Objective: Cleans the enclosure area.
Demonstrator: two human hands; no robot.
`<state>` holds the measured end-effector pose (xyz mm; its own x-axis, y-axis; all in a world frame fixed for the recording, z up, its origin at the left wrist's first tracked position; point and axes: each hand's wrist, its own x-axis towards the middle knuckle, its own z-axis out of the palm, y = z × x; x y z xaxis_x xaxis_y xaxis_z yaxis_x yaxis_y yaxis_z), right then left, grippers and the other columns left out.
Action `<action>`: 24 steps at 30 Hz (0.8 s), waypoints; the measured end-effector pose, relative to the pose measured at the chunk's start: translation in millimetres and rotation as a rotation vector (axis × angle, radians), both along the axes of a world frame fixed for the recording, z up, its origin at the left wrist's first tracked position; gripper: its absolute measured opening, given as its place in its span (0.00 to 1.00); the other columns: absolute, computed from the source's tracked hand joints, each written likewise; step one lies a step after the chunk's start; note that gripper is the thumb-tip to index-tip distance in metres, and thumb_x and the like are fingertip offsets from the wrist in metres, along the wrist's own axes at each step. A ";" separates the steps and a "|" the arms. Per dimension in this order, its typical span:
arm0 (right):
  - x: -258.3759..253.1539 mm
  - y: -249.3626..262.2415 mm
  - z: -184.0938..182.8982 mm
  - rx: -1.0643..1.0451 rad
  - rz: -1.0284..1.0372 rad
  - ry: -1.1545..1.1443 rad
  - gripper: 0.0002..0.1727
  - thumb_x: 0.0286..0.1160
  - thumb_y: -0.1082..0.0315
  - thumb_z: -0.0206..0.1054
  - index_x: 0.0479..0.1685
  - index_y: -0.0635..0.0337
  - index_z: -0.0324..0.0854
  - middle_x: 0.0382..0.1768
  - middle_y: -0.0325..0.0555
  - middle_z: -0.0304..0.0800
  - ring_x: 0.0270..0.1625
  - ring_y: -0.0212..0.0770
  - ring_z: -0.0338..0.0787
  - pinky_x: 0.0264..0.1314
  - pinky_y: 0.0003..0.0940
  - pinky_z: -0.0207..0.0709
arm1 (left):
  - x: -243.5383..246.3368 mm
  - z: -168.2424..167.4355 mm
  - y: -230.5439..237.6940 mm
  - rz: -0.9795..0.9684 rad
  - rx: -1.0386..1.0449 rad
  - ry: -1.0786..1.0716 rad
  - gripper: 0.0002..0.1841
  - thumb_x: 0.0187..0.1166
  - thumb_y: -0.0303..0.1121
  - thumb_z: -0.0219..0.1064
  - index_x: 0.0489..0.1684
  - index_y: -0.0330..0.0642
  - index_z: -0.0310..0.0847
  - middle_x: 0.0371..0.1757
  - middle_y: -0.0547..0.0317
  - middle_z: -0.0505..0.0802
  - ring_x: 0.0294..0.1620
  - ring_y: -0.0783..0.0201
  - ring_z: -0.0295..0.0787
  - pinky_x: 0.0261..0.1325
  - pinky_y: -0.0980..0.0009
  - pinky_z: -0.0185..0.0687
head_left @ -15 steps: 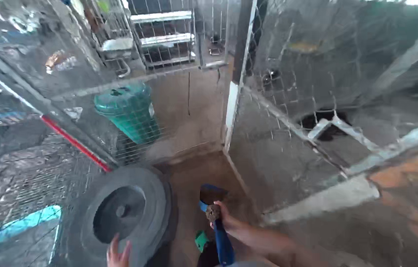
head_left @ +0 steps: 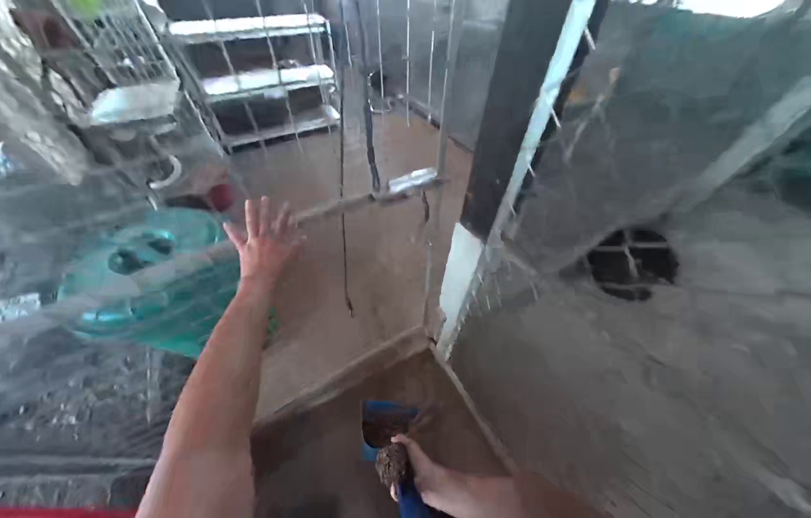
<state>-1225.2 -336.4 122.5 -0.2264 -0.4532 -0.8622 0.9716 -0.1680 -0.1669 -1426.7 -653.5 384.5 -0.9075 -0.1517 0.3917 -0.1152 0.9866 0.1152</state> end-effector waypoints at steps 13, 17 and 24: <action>-236.9 -116.3 22.8 -0.060 -0.020 -0.049 0.21 0.87 0.45 0.50 0.39 0.50 0.76 0.27 0.41 0.84 0.28 0.37 0.86 0.28 0.35 0.81 | -133.5 -50.8 -105.4 0.183 0.004 0.116 0.34 0.77 0.56 0.68 0.71 0.35 0.81 0.91 0.27 0.57 0.89 0.16 0.41 0.79 0.18 0.44; -301.4 -144.1 29.9 -0.070 -0.078 -0.026 0.22 0.87 0.43 0.51 0.45 0.52 0.76 0.31 0.42 0.85 0.33 0.38 0.87 0.36 0.37 0.83 | -173.2 -46.9 -138.2 0.271 0.084 0.152 0.29 0.75 0.50 0.72 0.68 0.38 0.85 0.92 0.32 0.58 0.91 0.19 0.42 0.78 0.21 0.51; -422.2 -192.3 50.5 -0.003 -0.301 -0.048 0.19 0.86 0.46 0.52 0.36 0.48 0.76 0.25 0.40 0.83 0.26 0.36 0.85 0.25 0.35 0.80 | -228.2 -55.2 -196.6 0.362 0.058 0.331 0.29 0.68 0.46 0.75 0.60 0.31 0.87 0.86 0.24 0.67 0.88 0.17 0.51 0.84 0.29 0.49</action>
